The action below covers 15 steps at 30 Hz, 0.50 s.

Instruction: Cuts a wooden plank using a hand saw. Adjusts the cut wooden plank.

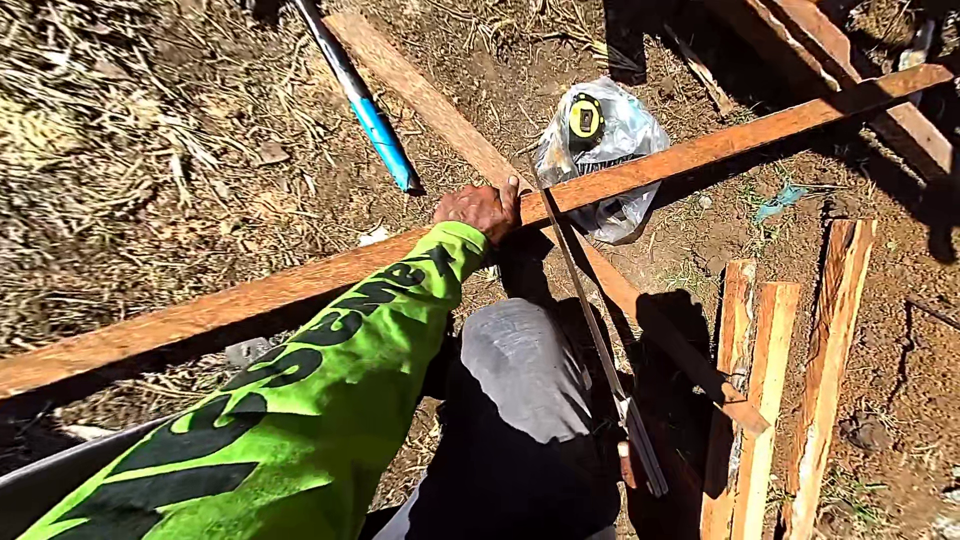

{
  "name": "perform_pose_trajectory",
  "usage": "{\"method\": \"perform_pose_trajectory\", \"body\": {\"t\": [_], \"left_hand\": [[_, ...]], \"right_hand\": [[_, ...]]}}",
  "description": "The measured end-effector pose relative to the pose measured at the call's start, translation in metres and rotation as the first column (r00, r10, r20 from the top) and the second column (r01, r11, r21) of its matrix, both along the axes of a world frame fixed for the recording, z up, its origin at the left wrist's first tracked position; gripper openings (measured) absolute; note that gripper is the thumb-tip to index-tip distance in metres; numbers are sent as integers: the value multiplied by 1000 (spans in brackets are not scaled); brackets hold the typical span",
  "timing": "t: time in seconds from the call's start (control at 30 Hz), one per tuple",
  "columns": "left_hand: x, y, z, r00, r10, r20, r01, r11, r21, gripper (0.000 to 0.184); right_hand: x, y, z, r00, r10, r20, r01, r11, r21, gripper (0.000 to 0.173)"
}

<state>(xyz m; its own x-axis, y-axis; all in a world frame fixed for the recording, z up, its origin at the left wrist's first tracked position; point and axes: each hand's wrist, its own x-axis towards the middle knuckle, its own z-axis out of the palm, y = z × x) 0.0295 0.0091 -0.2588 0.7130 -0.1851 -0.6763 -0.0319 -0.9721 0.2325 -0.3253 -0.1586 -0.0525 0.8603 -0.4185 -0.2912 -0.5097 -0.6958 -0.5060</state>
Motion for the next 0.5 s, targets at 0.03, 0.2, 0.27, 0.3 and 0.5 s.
{"method": "perform_pose_trajectory", "body": {"t": [0.03, 0.2, 0.27, 0.3, 0.5], "left_hand": [[-1, 0, 0, 1000, 4, 4, -4, 1000, 1, 96], [-1, -1, -2, 1000, 21, 22, -21, 1000, -1, 95], [6, 1, -1, 999, 29, 24, -29, 1000, 2, 96], [4, 2, -1, 1000, 23, 14, -23, 1000, -2, 96], [6, 0, 3, 1000, 21, -9, -21, 1000, -18, 97]], "right_hand": [[10, 1, -4, 1000, 1, 12, -1, 1000, 10, 45], [174, 25, -110, 991, -69, 113, 55, 991, 121, 38], [201, 29, -122, 995, -47, 89, 38, 994, 102, 42], [186, 27, -119, 996, -52, 77, 44, 994, 98, 44], [7, -1, -10, 1000, -17, 25, 15, 999, 48, 44]]}}
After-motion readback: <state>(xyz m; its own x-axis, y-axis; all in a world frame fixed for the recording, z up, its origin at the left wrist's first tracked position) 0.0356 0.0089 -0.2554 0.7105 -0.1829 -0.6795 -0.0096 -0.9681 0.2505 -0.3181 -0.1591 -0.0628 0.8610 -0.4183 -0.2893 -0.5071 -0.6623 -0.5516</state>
